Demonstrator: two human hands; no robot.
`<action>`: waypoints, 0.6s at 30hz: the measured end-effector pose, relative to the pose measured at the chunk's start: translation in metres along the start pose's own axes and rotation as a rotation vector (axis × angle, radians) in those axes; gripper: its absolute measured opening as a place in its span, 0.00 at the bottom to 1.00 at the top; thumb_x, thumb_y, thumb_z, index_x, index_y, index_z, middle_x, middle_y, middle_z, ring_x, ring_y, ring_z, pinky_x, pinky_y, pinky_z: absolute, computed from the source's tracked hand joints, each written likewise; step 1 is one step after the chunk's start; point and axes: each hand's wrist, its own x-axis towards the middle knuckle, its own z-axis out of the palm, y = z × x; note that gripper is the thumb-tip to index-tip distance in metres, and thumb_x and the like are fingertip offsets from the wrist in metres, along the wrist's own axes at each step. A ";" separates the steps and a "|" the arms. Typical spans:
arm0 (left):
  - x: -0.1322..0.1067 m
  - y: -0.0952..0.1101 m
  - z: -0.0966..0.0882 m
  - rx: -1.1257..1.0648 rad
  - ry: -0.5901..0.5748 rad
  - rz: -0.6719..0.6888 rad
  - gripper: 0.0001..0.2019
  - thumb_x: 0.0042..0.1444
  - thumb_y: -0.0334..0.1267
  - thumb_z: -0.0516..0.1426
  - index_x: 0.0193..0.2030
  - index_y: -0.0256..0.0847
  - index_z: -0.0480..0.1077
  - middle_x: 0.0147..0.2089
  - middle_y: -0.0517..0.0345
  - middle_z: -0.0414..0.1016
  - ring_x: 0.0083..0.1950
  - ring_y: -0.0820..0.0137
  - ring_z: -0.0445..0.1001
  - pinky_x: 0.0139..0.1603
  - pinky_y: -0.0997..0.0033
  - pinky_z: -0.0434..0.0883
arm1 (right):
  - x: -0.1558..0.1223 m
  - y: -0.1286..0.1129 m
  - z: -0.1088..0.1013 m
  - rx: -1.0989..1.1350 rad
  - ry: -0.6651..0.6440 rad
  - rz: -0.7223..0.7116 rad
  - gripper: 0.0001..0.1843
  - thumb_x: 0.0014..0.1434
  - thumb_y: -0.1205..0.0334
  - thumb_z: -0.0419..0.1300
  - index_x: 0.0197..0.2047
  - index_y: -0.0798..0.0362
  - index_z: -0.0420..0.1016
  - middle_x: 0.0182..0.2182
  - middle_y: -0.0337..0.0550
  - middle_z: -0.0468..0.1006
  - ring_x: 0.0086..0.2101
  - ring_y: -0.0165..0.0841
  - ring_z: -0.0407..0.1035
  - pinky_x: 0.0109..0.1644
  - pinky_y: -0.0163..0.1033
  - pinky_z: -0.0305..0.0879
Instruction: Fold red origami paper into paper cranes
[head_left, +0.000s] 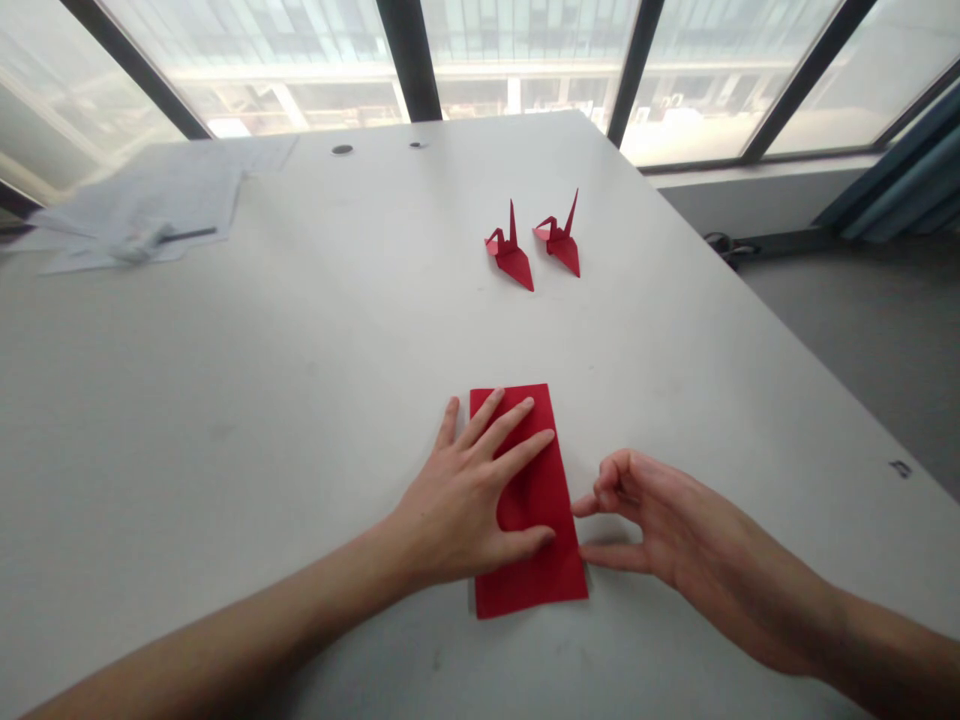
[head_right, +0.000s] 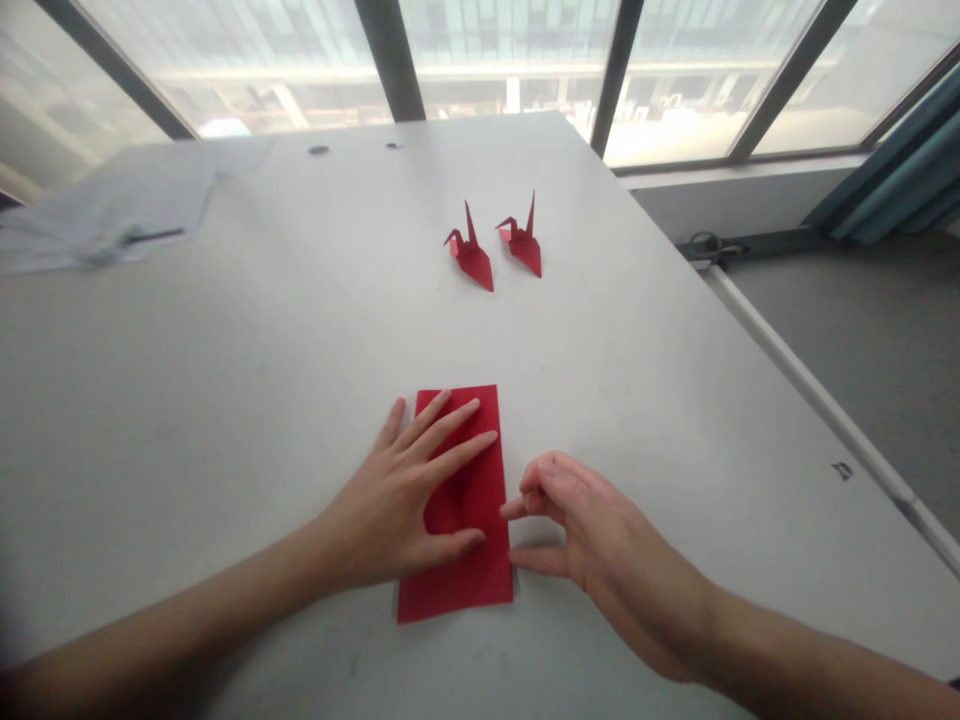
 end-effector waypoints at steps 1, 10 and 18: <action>0.000 0.000 0.000 0.000 -0.001 -0.001 0.43 0.52 0.60 0.63 0.72 0.52 0.56 0.77 0.53 0.45 0.77 0.43 0.38 0.72 0.31 0.31 | 0.000 0.000 0.000 -0.002 0.001 -0.001 0.17 0.69 0.45 0.52 0.41 0.48 0.72 0.42 0.43 0.68 0.52 0.42 0.63 0.55 0.53 0.68; 0.000 0.000 0.000 -0.009 -0.005 -0.002 0.43 0.52 0.60 0.63 0.72 0.51 0.57 0.77 0.53 0.45 0.77 0.43 0.38 0.72 0.31 0.30 | 0.000 -0.001 0.000 -0.007 -0.001 0.003 0.17 0.69 0.46 0.52 0.40 0.49 0.71 0.41 0.44 0.68 0.51 0.41 0.63 0.56 0.53 0.68; 0.000 0.000 -0.001 0.012 -0.023 -0.008 0.43 0.52 0.60 0.62 0.72 0.52 0.56 0.78 0.54 0.43 0.77 0.44 0.37 0.72 0.31 0.30 | -0.001 -0.004 0.003 -0.116 0.035 -0.013 0.17 0.70 0.46 0.51 0.41 0.49 0.71 0.42 0.42 0.68 0.50 0.40 0.65 0.55 0.52 0.70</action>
